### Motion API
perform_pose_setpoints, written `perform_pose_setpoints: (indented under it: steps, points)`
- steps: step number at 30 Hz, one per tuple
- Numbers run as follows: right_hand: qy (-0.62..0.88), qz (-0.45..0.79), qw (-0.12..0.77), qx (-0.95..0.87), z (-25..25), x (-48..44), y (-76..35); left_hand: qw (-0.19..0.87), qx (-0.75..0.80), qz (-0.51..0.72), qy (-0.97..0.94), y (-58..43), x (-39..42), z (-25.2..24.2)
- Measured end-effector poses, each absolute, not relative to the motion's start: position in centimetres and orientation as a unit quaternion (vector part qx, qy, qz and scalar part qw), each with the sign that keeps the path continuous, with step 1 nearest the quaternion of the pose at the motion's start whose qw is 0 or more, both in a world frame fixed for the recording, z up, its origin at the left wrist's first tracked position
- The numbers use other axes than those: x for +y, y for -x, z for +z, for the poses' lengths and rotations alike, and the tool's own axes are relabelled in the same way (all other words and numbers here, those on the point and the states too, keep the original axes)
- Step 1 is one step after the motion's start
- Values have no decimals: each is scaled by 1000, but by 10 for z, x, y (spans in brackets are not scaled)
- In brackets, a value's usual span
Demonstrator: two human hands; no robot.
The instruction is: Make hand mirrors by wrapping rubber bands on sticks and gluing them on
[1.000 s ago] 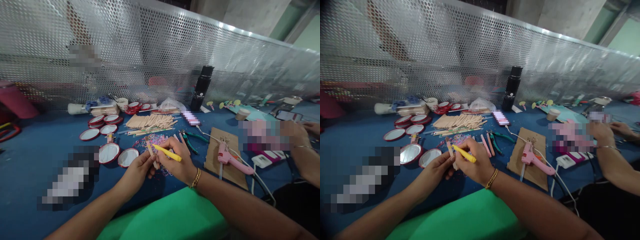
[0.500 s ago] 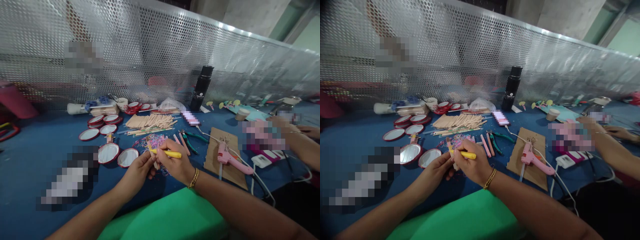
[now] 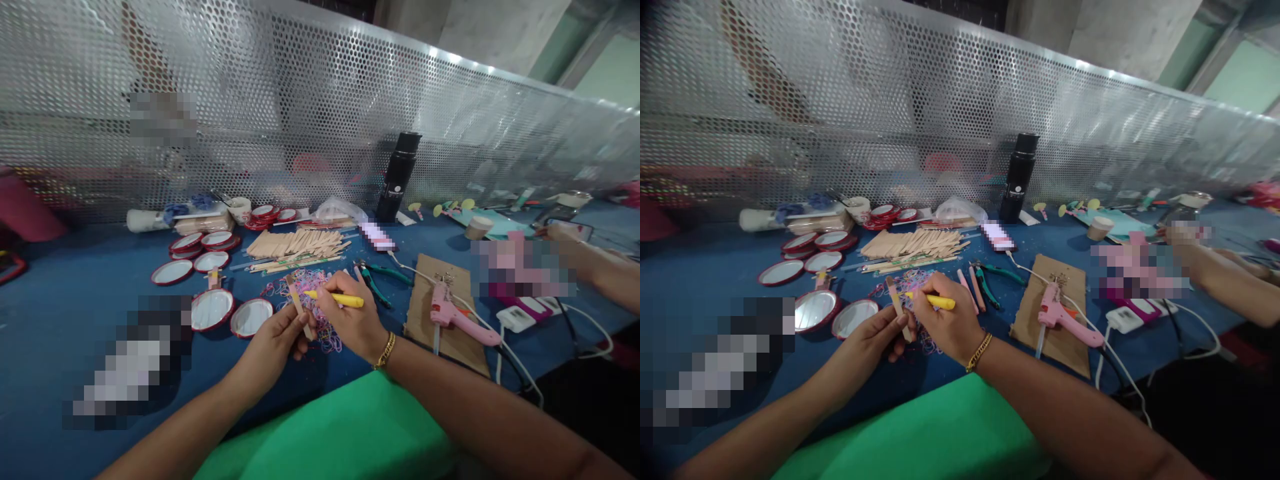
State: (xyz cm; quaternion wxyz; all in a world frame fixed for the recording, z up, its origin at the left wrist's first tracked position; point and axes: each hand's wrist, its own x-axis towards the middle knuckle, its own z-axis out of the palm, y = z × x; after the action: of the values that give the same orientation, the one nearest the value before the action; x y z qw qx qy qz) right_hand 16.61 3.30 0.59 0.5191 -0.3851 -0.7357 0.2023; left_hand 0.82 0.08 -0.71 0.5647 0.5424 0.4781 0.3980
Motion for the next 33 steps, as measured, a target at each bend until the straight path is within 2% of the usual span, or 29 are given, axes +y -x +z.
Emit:
perform_pose_setpoints:
  steps: [6,12,20,26,33]
  points:
    - [344,275,495,-749,7,26,-163,563,481,399,-541,-7,0,-9]
    - [372,232,506,-743,9,30,-164,559,484,399,-542,-9,0,-5]
    - [340,253,490,-762,8,26,-162,558,489,407,-533,-10,-1,-3]
    - [370,215,510,-746,10,28,-164,562,488,399,-535,-10,-1,0]
    - [344,247,491,-761,9,27,-163,560,491,406,-530,-9,-1,-1]
